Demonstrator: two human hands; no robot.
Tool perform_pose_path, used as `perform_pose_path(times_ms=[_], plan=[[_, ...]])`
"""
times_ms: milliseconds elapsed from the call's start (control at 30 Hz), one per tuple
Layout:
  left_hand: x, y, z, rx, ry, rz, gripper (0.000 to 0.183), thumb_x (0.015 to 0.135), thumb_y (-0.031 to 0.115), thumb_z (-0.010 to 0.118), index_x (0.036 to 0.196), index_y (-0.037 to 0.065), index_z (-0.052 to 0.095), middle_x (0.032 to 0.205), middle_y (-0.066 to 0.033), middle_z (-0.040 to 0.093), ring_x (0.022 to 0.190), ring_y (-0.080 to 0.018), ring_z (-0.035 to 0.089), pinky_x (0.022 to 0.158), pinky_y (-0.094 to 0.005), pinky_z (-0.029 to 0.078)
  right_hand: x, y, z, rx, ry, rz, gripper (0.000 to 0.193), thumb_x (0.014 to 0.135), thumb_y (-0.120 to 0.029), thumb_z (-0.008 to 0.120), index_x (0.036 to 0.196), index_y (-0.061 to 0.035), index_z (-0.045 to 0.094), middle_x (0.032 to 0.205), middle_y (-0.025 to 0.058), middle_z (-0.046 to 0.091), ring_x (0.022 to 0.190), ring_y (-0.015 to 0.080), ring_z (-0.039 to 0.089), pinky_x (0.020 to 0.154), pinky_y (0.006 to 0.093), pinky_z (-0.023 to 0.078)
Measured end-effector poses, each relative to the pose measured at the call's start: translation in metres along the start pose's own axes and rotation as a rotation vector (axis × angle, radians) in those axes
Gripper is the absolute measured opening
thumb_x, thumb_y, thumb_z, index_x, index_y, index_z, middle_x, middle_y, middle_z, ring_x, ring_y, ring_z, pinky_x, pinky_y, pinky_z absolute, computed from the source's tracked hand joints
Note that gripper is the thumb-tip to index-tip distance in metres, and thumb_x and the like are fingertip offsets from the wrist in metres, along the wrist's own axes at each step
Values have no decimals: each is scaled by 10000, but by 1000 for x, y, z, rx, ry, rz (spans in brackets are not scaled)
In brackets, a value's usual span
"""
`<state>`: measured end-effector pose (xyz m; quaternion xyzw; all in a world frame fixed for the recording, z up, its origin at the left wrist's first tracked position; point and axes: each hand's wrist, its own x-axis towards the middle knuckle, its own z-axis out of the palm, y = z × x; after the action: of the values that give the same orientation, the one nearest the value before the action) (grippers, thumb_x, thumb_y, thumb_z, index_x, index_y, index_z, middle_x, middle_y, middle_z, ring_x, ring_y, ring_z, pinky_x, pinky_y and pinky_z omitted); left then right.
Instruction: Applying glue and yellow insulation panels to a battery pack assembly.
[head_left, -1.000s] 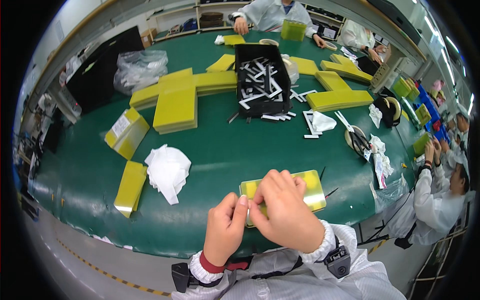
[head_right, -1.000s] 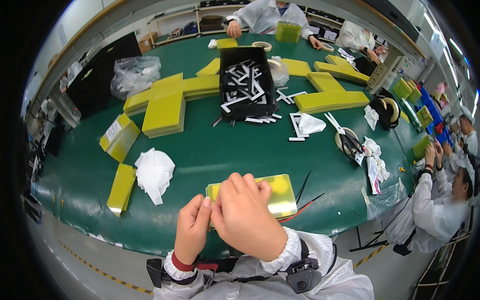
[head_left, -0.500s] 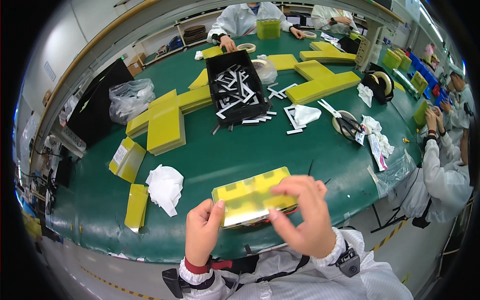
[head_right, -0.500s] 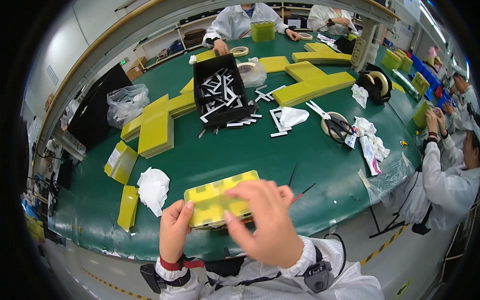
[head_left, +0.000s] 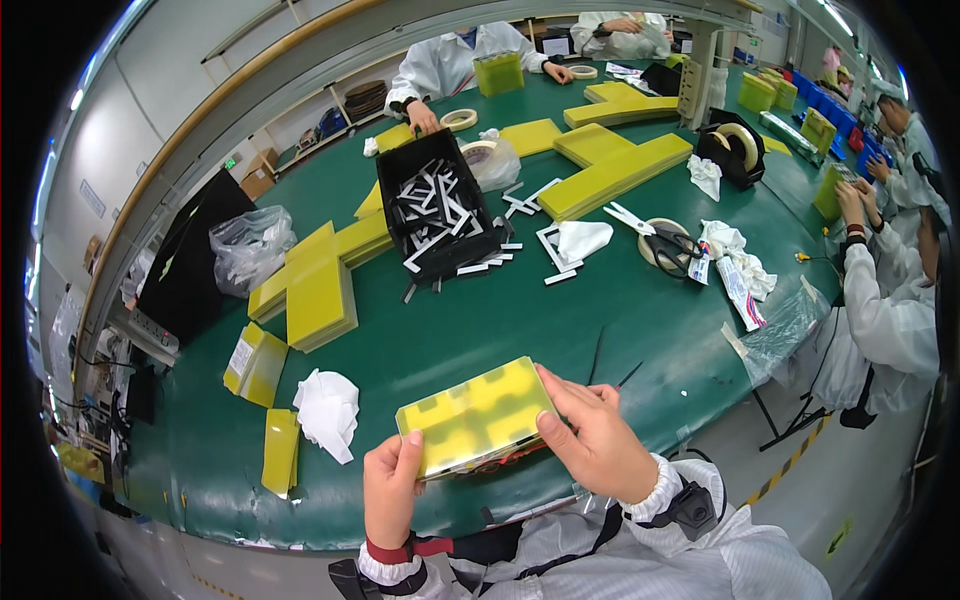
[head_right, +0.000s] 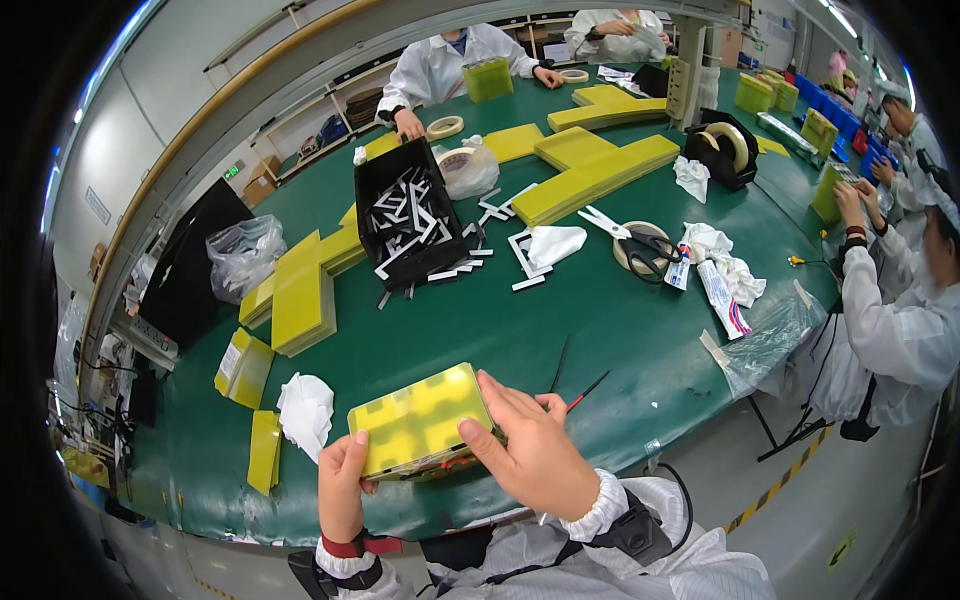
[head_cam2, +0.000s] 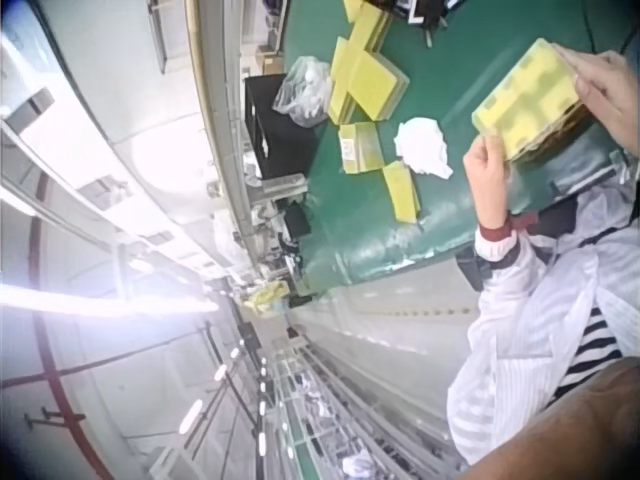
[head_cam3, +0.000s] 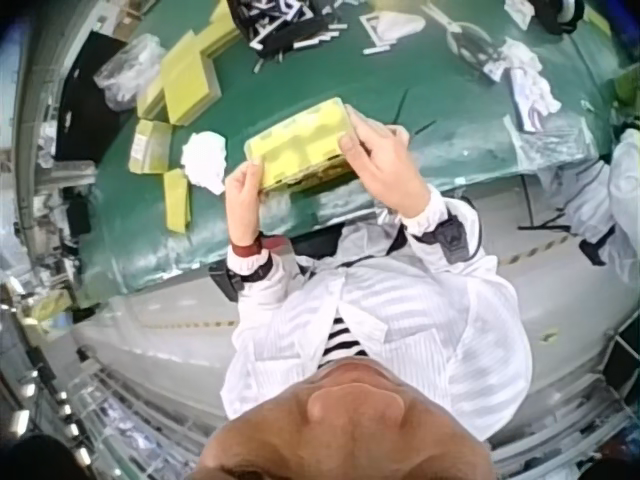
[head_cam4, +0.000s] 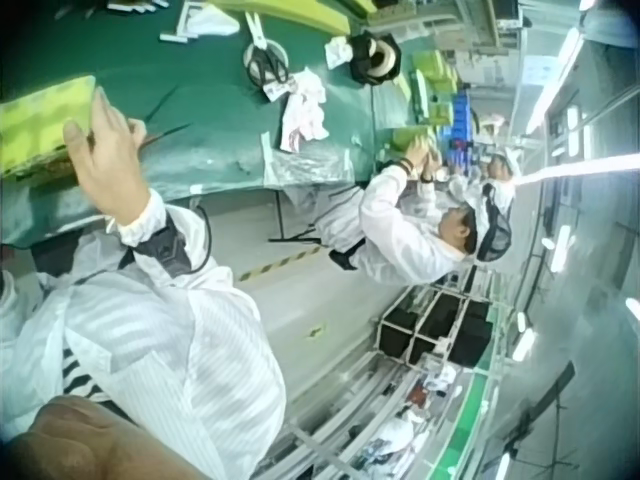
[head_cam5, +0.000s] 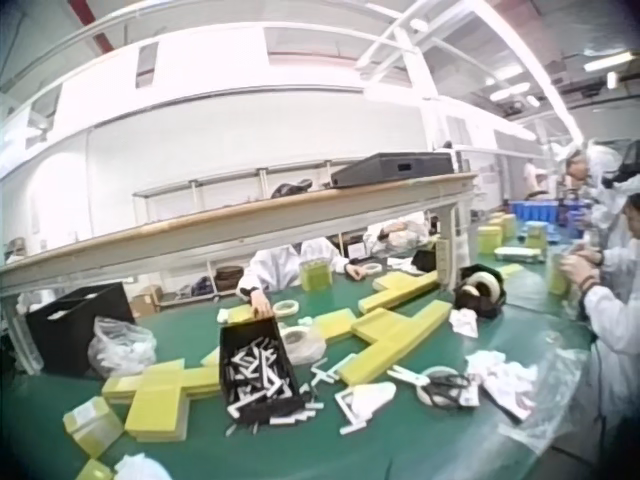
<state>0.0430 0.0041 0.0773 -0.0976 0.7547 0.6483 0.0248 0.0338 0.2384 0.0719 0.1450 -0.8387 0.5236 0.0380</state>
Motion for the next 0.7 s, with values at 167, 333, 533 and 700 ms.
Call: perform_pose_path(times_ms=[167, 333, 533, 700], plan=[[1, -2, 0, 7, -22, 0, 398, 972, 291, 506, 709, 0, 570, 563, 7, 499, 475, -49, 406, 442, -213, 296, 1, 2, 2, -10, -11, -9, 650, 990, -440, 408, 1349, 102, 391, 1308, 224, 513, 1167, 281, 484, 1002, 412, 222], [-7, -32, -13, -112, -125, 41, 538, 998, 439, 390, 762, -10, 570, 596, -33, 526, 535, -99, 468, 510, -233, 347, -9, 12, -3, 25, 17, -16, 615, 989, -430, 420, 1366, 56, 403, 1309, 189, 519, 1174, 272, 479, 997, 407, 220], [-36, -85, -37, -461, -279, 99, 689, 979, 569, 295, 714, -15, 548, 647, -98, 541, 621, -194, 493, 597, -287, 374, -30, 46, -14, -16, 53, 107, 239, 898, -273, 612, 1043, -87, 654, 1053, 34, 652, 959, 211, 564, 915, 368, 298], [-56, -65, -20, 105, -295, 85, 243, 868, 109, 605, 671, -22, 554, 636, -72, 563, 586, -151, 498, 573, -283, 389, -60, 55, -14, -193, 16, -108, 106, 746, -117, 744, 839, -113, 695, 913, -13, 617, 891, 198, 537, 843, 352, 334]])
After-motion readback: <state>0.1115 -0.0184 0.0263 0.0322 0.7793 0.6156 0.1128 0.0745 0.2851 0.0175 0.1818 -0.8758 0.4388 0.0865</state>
